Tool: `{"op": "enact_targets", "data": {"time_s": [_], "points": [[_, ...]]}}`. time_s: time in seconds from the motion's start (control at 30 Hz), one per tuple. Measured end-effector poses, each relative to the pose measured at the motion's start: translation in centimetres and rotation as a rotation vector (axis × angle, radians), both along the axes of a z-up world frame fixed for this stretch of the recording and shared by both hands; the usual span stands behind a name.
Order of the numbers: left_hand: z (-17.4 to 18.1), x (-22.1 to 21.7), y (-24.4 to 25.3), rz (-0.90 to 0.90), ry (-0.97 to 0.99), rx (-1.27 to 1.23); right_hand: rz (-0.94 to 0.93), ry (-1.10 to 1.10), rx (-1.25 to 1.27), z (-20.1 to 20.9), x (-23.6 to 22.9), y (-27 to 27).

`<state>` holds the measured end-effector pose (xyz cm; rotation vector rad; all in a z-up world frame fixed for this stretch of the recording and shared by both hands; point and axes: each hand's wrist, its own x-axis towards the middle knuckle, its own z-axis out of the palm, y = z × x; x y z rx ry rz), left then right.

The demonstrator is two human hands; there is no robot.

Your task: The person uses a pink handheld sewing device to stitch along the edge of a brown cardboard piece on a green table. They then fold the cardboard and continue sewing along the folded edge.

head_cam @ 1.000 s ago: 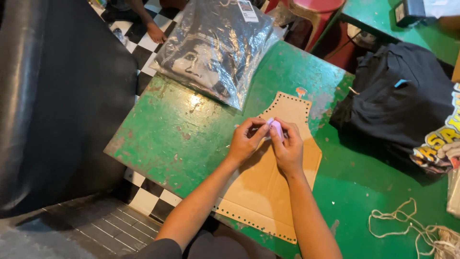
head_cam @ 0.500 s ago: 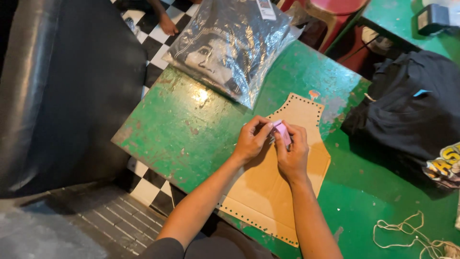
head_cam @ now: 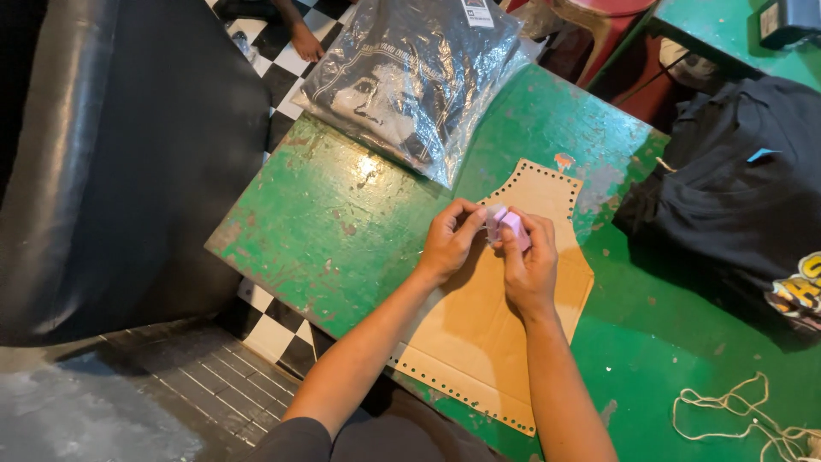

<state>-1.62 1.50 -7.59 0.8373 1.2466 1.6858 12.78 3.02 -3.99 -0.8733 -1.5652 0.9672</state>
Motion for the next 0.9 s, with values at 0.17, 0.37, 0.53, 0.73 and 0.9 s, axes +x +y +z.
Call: {"op": "enact_targets", "data": {"time_s": [0.17, 0.37, 0.53, 0.73, 0.9], "points": [[1.0, 0.7, 0.1, 0.036, -0.144, -0.059, 0.000, 0.153, -0.103, -1.6, 0.6, 0.8], [1.1, 1.0, 0.6, 0.058, -0.247, -0.167, -0.015, 0.298, -0.239, -1.9, 0.5, 1.0], [0.0, 1.2, 1.1, 0.066, -0.333, -0.217, -0.020, 0.475, -0.370, -3.3, 0.9, 1.7], [-0.8, 1.1, 1.7, 0.074, -0.394, -0.242, 0.007, 0.540, -0.443, -2.6, 2.6, 2.2], [-1.5, 1.1, 2.0, 0.062, -0.420, -0.256, -0.026, 0.436, -0.452, -1.6, 5.2, 2.3]]}}
